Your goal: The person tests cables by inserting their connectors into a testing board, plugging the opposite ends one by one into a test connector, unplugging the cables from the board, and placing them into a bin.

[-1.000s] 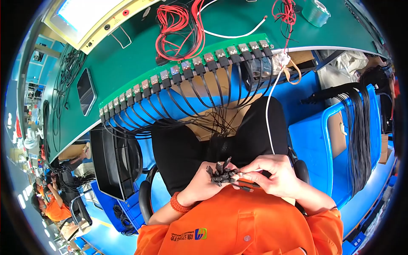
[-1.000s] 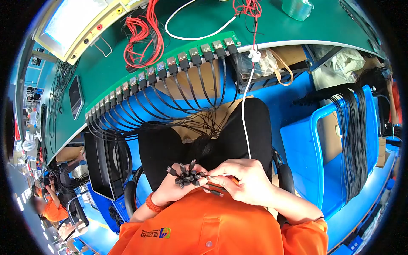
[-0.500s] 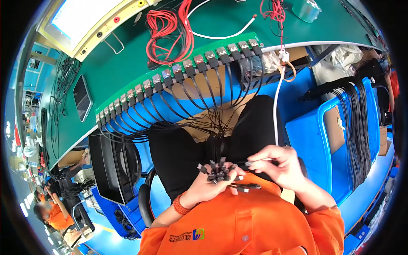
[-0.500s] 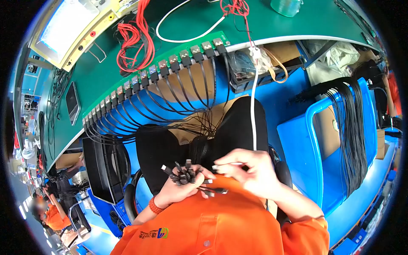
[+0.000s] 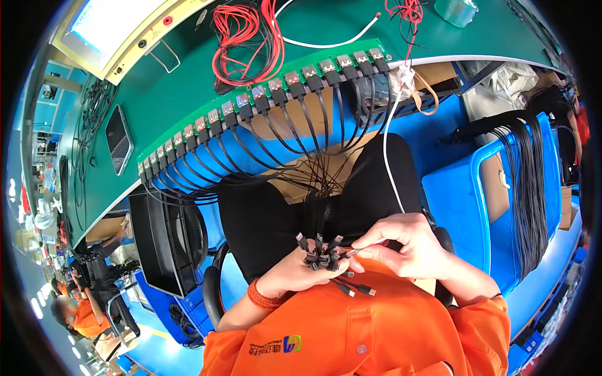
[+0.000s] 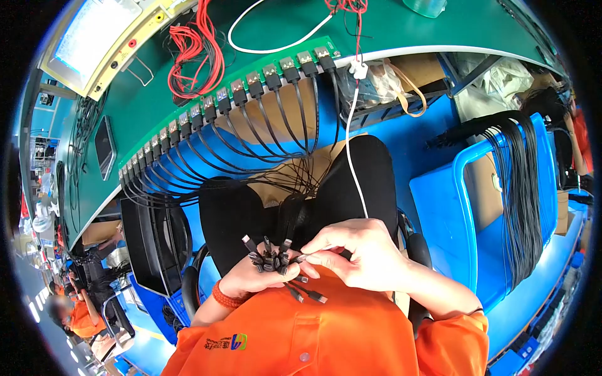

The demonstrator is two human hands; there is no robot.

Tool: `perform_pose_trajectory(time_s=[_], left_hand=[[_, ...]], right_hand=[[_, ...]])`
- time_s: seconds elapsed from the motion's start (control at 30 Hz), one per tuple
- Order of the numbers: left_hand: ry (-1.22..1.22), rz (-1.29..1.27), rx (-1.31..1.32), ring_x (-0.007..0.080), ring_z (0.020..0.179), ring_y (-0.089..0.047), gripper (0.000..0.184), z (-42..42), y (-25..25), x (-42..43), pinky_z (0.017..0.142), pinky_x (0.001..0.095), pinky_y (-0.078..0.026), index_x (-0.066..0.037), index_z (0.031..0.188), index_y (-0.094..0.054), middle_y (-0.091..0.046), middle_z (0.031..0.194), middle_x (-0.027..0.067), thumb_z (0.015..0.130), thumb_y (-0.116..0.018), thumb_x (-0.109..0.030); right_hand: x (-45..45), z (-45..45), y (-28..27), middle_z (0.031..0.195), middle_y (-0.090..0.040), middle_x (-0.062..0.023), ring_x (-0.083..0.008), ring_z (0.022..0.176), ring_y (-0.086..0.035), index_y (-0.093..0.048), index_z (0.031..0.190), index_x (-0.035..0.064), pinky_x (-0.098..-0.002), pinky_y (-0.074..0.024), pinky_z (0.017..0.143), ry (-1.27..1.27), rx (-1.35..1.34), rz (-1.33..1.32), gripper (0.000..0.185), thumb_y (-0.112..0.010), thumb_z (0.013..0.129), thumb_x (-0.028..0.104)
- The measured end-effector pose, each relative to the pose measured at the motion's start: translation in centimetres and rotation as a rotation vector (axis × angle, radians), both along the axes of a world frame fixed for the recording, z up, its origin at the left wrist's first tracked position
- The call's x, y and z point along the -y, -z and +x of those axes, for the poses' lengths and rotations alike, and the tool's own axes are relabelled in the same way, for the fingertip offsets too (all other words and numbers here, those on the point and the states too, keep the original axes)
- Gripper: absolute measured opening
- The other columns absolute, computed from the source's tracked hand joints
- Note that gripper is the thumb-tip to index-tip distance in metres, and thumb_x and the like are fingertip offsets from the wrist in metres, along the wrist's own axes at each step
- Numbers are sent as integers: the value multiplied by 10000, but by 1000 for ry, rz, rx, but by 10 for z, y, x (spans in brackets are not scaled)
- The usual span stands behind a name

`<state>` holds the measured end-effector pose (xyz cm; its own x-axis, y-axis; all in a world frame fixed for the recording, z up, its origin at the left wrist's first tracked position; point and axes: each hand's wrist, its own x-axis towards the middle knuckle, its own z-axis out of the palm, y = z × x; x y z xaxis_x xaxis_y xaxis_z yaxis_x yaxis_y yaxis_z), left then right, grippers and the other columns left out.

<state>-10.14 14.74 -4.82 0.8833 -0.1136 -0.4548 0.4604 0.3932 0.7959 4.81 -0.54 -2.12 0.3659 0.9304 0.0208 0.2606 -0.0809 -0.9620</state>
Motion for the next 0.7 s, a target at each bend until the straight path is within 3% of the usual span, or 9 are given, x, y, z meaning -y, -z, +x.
perform_pose_trajectory(time_s=[0.17,0.27,0.37,0.47,0.5,0.53,0.6,0.63,0.7], left_hand=[[102,-24,-8,39,488,-409,272,5,-2,-2,461,191,-341,-51,966,-635,-637,752,-3,853,-562,-288],[67,-27,-57,39,495,-407,268,7,-7,1,459,191,-342,-51,916,-654,-622,745,-16,855,-559,-294],[79,-28,-90,28,479,-364,259,4,-1,-1,442,177,-311,-62,947,-653,-604,730,-28,848,-572,-287],[109,71,-74,28,467,-338,257,8,-10,4,440,177,-297,-58,948,-653,-590,689,-35,851,-570,-282],[120,79,-49,31,478,-343,250,5,-5,4,442,178,-299,-52,953,-652,-589,712,-29,859,-562,-265],[64,10,-11,38,479,-354,246,0,2,1,448,180,-312,-33,944,-643,-603,744,-9,868,-549,-247],[-41,-111,-151,98,729,-572,190,-2,-3,-3,551,203,-443,-9,933,-611,-625,960,130,872,-536,-172],[-13,-142,-171,71,594,-514,169,0,-5,-5,527,221,-436,7,929,-591,-626,939,139,873,-533,-141],[-39,-111,-132,59,539,-475,189,4,-7,2,497,206,-400,11,922,-605,-634,884,100,876,-529,-156]], right_hand=[[-4,2,-4,694,-631,-68,-200,619,-618,-640,819,68,-272,-477,538,-107,138,24,134,-671,694,29],[-3,-4,2,704,-635,-72,-179,613,-625,-631,828,51,-261,-480,543,-73,41,36,125,-649,714,3],[5,-15,11,725,-644,-74,-132,607,-628,-617,834,23,-225,-492,580,99,-306,3,101,-607,753,-37],[17,-10,5,727,-644,-84,-140,641,-633,-607,843,7,-228,-493,587,82,-217,-107,110,-632,740,-21],[22,-12,8,749,-642,-93,-151,674,-634,-598,835,2,-229,-486,572,188,-254,-100,90,-634,753,15],[26,0,16,757,-630,-79,-141,695,-623,-593,832,17,-224,-474,567,362,-728,239,60,-611,788,55],[41,30,-7,748,-611,-57,-123,692,-607,-583,837,32,-215,-475,588,628,-358,-25,42,-567,825,69],[35,24,-5,738,-604,-45,-95,661,-581,-583,878,23,-204,-463,575,578,-367,-50,63,-549,832,49],[16,3,10,729,-614,-47,-47,576,-535,-614,914,36,-175,-407,487,349,-198,-18,111,-556,819,34]])
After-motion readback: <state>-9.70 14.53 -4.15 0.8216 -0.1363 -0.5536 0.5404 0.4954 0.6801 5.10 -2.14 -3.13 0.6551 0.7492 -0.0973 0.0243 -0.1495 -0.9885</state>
